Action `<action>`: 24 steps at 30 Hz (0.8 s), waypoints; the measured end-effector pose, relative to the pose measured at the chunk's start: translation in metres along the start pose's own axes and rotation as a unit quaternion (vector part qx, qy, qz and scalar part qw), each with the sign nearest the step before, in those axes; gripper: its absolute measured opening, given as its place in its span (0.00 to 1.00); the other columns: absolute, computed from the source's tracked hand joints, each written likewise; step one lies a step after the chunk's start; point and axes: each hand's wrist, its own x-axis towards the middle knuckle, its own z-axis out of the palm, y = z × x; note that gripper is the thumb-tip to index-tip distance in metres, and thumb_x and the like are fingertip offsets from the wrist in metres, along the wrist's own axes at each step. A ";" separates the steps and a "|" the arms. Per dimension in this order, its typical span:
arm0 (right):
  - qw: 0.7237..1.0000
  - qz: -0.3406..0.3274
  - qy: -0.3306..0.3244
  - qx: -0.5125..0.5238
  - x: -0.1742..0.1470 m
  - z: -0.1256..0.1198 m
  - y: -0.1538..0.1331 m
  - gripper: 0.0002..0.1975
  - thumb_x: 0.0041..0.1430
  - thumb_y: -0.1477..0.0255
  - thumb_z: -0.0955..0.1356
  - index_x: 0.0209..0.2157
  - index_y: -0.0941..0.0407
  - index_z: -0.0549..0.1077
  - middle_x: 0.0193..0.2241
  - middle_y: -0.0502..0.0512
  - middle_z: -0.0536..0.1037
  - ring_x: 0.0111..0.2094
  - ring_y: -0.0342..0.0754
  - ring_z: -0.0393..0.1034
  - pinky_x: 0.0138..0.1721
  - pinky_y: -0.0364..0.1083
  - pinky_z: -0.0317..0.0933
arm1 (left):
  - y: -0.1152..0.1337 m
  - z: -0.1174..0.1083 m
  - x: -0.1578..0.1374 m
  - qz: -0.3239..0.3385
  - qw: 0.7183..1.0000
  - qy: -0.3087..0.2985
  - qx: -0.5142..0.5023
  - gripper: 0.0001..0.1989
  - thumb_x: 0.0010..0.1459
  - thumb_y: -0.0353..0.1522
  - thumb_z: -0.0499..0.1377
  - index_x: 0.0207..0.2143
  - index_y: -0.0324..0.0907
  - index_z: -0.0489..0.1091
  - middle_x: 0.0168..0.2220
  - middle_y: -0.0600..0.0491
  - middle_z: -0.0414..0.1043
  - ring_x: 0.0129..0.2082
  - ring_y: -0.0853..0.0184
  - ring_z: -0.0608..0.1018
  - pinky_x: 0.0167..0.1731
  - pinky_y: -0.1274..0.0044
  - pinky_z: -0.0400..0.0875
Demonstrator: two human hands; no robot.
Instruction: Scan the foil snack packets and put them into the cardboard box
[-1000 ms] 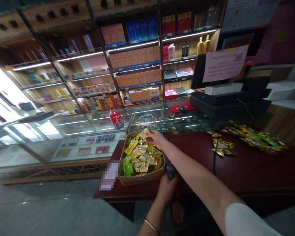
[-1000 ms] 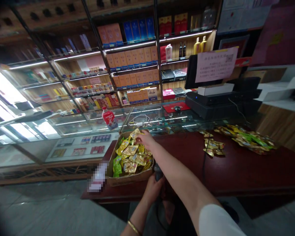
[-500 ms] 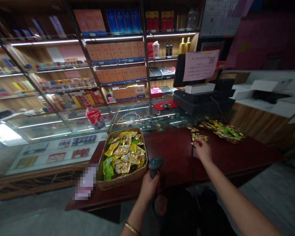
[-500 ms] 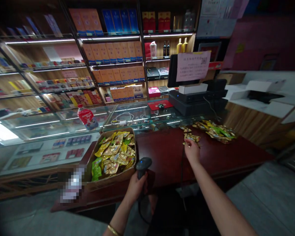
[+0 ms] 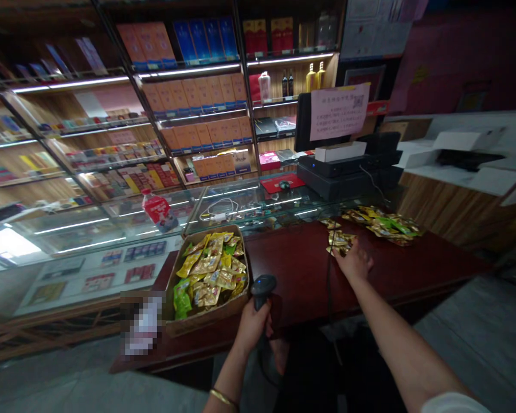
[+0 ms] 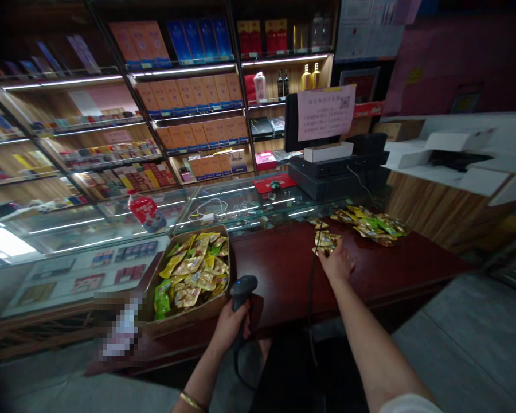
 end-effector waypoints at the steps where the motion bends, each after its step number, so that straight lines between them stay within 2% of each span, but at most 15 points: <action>1: 1.000 0.004 0.007 0.017 -0.001 -0.005 0.003 0.47 0.57 0.55 0.69 0.69 0.65 0.52 0.56 0.78 0.72 0.58 0.70 0.64 0.60 0.66 0.52 | 0.000 0.000 0.000 -0.002 1.000 -0.003 0.000 0.23 0.50 0.52 0.64 0.32 0.43 0.65 0.15 0.60 0.68 0.10 0.70 0.70 0.11 0.80 0.62; 4: 0.990 0.002 0.064 0.124 -0.004 -0.020 0.016 0.50 0.51 0.62 0.73 0.69 0.65 0.51 0.58 0.78 0.68 0.60 0.68 0.62 0.58 0.60 0.58 | 0.002 0.001 -0.002 0.002 1.000 -0.010 -0.005 0.23 0.51 0.52 0.64 0.32 0.43 0.64 0.15 0.60 0.67 0.10 0.71 0.69 0.11 0.81 0.62; 7: 0.954 0.030 0.106 0.281 -0.013 -0.031 0.023 0.47 0.45 0.66 0.74 0.66 0.60 0.59 0.60 0.73 0.67 0.61 0.66 0.61 0.60 0.59 0.57 | 0.003 0.003 -0.004 0.008 1.000 -0.014 -0.011 0.23 0.52 0.51 0.64 0.32 0.42 0.64 0.15 0.61 0.67 0.10 0.71 0.69 0.10 0.81 0.62; 10: 0.911 0.055 0.038 0.407 -0.033 -0.031 0.012 0.37 0.43 0.64 0.75 0.57 0.56 0.69 0.53 0.66 0.75 0.52 0.61 0.70 0.57 0.58 0.62 | 0.001 0.002 -0.003 -0.002 1.000 -0.017 -0.014 0.21 0.52 0.50 0.64 0.34 0.42 0.65 0.15 0.61 0.68 0.10 0.70 0.70 0.11 0.81 0.63; 13: 0.879 0.040 -0.044 0.474 -0.066 -0.023 -0.020 0.32 0.46 0.60 0.75 0.54 0.53 0.72 0.49 0.60 0.79 0.46 0.54 0.75 0.51 0.54 0.68 | -0.001 0.001 -0.001 -0.008 1.000 -0.020 -0.014 0.21 0.53 0.49 0.64 0.34 0.43 0.65 0.15 0.61 0.68 0.10 0.70 0.70 0.11 0.81 0.63; 15: 0.854 0.028 -0.093 0.511 -0.092 -0.015 -0.046 0.30 0.51 0.57 0.73 0.56 0.50 0.71 0.51 0.57 0.78 0.48 0.52 0.76 0.49 0.52 0.70 | -0.002 0.001 -0.001 -0.006 1.000 -0.021 -0.013 0.21 0.53 0.49 0.64 0.34 0.43 0.64 0.16 0.61 0.68 0.10 0.70 0.70 0.10 0.81 0.63; 18: 0.806 0.021 -0.166 0.567 -0.128 -0.004 -0.077 0.27 0.56 0.56 0.69 0.57 0.49 0.71 0.61 0.57 0.71 0.54 0.53 0.74 0.49 0.52 0.71 | -0.002 0.002 -0.003 0.001 1.000 -0.025 -0.017 0.20 0.54 0.48 0.64 0.35 0.42 0.64 0.16 0.61 0.67 0.10 0.70 0.70 0.11 0.81 0.63; 20: 0.803 -0.001 -0.182 0.568 -0.146 0.001 -0.087 0.33 0.53 0.59 0.72 0.60 0.50 0.67 0.62 0.60 0.69 0.55 0.55 0.73 0.52 0.53 0.70 | -0.001 0.002 -0.005 0.003 0.999 -0.029 -0.021 0.19 0.54 0.46 0.64 0.35 0.42 0.64 0.17 0.61 0.67 0.11 0.70 0.70 0.11 0.81 0.64; 23: 0.812 -0.024 -0.161 0.560 -0.157 0.010 -0.087 0.51 0.46 0.63 0.77 0.68 0.51 0.53 0.57 0.63 0.73 0.50 0.55 0.76 0.50 0.53 0.72 | 0.000 0.001 -0.009 0.006 0.999 -0.034 -0.026 0.18 0.53 0.45 0.65 0.36 0.42 0.65 0.17 0.61 0.68 0.11 0.70 0.71 0.12 0.81 0.64; 24: 0.811 -0.017 -0.152 0.565 -0.158 0.013 -0.085 0.53 0.44 0.63 0.77 0.68 0.51 0.50 0.56 0.64 0.74 0.48 0.54 0.77 0.49 0.53 0.72 | 0.001 0.000 -0.010 0.007 0.999 -0.036 -0.028 0.18 0.53 0.45 0.65 0.36 0.42 0.65 0.18 0.60 0.69 0.11 0.70 0.71 0.12 0.81 0.65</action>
